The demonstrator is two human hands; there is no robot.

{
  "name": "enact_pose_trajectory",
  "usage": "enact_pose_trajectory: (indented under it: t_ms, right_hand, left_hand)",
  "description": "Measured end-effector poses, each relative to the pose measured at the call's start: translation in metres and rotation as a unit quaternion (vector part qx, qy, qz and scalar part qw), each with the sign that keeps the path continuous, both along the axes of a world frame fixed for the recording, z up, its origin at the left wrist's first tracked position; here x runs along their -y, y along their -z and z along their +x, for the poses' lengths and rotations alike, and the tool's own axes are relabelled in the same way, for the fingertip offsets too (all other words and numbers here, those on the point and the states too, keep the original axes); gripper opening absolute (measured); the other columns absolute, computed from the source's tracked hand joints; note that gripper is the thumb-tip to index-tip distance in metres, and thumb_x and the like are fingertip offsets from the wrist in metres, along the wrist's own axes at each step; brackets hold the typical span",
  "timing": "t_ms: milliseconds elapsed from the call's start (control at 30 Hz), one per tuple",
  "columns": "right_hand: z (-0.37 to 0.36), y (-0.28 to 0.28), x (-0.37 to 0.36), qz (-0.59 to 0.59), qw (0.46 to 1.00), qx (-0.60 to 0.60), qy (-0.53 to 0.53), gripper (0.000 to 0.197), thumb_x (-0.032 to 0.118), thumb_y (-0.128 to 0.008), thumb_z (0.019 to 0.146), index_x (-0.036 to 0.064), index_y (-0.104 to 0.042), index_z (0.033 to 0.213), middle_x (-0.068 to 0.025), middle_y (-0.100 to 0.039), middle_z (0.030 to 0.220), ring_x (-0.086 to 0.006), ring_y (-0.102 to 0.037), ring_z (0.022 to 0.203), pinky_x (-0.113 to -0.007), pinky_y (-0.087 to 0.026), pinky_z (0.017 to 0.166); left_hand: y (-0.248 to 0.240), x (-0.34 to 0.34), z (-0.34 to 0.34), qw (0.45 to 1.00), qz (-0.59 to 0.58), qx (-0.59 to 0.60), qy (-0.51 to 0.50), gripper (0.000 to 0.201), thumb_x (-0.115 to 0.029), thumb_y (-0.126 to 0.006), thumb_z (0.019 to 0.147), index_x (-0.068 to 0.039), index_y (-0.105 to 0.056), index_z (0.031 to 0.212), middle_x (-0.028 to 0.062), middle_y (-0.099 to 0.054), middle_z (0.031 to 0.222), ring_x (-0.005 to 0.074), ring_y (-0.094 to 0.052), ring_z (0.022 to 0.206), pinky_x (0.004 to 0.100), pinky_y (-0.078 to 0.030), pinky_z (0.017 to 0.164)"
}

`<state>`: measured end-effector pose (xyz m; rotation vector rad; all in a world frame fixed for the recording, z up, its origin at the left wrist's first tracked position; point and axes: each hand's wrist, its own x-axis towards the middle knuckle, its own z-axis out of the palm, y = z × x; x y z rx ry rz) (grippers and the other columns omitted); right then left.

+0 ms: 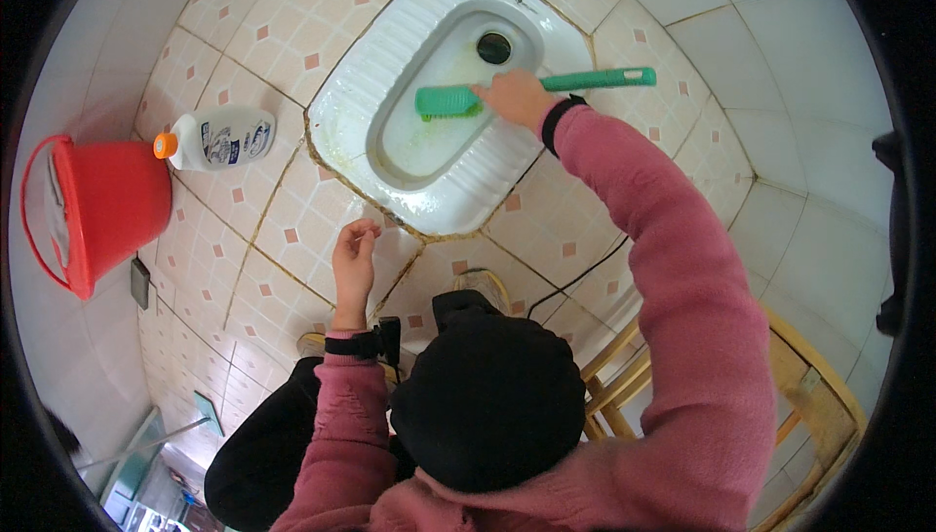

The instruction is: The person enters a tiled bathroom, mops the floor with a flat mop, then squats to clean a squat toilet. They pour liquid cleaner into the bowl and scrub it with a green toilet brush.

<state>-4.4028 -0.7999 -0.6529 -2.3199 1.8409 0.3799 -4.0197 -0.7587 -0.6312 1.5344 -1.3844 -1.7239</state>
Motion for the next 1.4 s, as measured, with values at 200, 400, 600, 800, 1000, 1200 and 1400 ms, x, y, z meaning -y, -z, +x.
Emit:
enact_pose_trajectory:
  t_ms: [200, 400, 600, 800, 1000, 1200, 1400]
  right_hand:
    - [-0.027, -0.002, 0.021, -0.071, 0.995, -0.061, 0.043, 0.02, 0.015, -0.051, 0.084, 0.011, -0.061, 0.101, -0.0083, -0.063, 0.074, -0.0257, -0.065, 0.07, -0.038, -0.05, 0.057]
    - [-0.031, 0.014, 0.028, -0.155, 0.977, -0.086, 0.115, 0.01, 0.015, -0.053, 0.084, 0.0087, -0.056, 0.092, -0.0084, -0.059, 0.08, -0.0257, -0.064, 0.071, -0.039, -0.048, 0.056]
    - [-0.044, 0.032, 0.038, -0.105, 0.987, -0.016, 0.119, 0.016, 0.021, -0.058, 0.083, 0.0106, -0.057, 0.095, -0.0109, -0.057, 0.087, -0.0284, -0.064, 0.07, -0.04, -0.049, 0.059]
    - [-0.028, 0.052, 0.044, -0.118, 0.991, 0.022, 0.06, 0.02, 0.021, -0.058, 0.082, 0.0154, -0.058, 0.101, -0.009, -0.06, 0.083, -0.0283, -0.063, 0.073, -0.04, -0.048, 0.062]
    - [-0.018, 0.062, 0.05, -0.116, 0.992, 0.054, 0.0, 0.023, 0.018, -0.056, 0.082, 0.0197, -0.059, 0.104, -0.0084, -0.062, 0.08, -0.0279, -0.062, 0.076, -0.04, -0.047, 0.064]
    - [-0.089, 0.047, 0.063, -0.159, 0.983, 0.065, 0.073, 0.03, 0.019, -0.059, 0.081, 0.0195, -0.06, 0.111, -0.0072, -0.062, 0.079, -0.0269, -0.061, 0.075, -0.04, -0.048, 0.064]
    - [-0.058, 0.058, 0.087, -0.095, 0.991, 0.057, -0.073, 0.031, 0.022, -0.06, 0.08, 0.0198, -0.061, 0.111, -0.0067, -0.064, 0.085, -0.0265, -0.063, 0.075, -0.038, -0.049, 0.064]
  left_hand:
    - [-0.007, 0.006, 0.005, 1.0, -0.002, 0.01, -0.002, 0.017, -0.004, -0.051, 0.091, 0.002, -0.055, 0.107, 0.0072, -0.061, 0.098, 0.0156, -0.059, 0.093, 0.0273, -0.046, 0.086]
    - [-0.004, 0.004, 0.011, 1.0, -0.006, 0.021, -0.001, 0.017, -0.005, -0.05, 0.092, 0.002, -0.054, 0.107, 0.0079, -0.062, 0.099, 0.0161, -0.06, 0.094, 0.0271, -0.046, 0.086]
    - [-0.005, 0.003, 0.016, 1.0, 0.003, 0.015, -0.014, 0.017, -0.005, -0.05, 0.092, 0.002, -0.055, 0.107, 0.0077, -0.062, 0.099, 0.0162, -0.06, 0.094, 0.0274, -0.046, 0.086]
    - [-0.007, 0.005, 0.018, 1.0, 0.002, 0.017, -0.018, 0.017, -0.005, -0.05, 0.092, 0.002, -0.055, 0.106, 0.0079, -0.062, 0.098, 0.0158, -0.059, 0.093, 0.0271, -0.044, 0.086]
    - [-0.002, 0.006, 0.012, 0.999, 0.019, 0.011, -0.025, 0.016, -0.005, -0.05, 0.091, 0.001, -0.055, 0.106, 0.0074, -0.061, 0.098, 0.0146, -0.057, 0.093, 0.0265, -0.043, 0.086]
    - [-0.005, 0.01, 0.012, 0.999, 0.024, 0.018, -0.014, 0.016, -0.004, -0.05, 0.091, 0.002, -0.055, 0.106, 0.0072, -0.061, 0.099, 0.0148, -0.057, 0.095, 0.0266, -0.043, 0.087]
    - [0.0, 0.013, 0.013, 0.998, 0.037, 0.022, -0.036, 0.016, -0.003, -0.05, 0.091, 0.001, -0.054, 0.106, 0.0075, -0.061, 0.099, 0.0146, -0.058, 0.095, 0.0268, -0.044, 0.087]
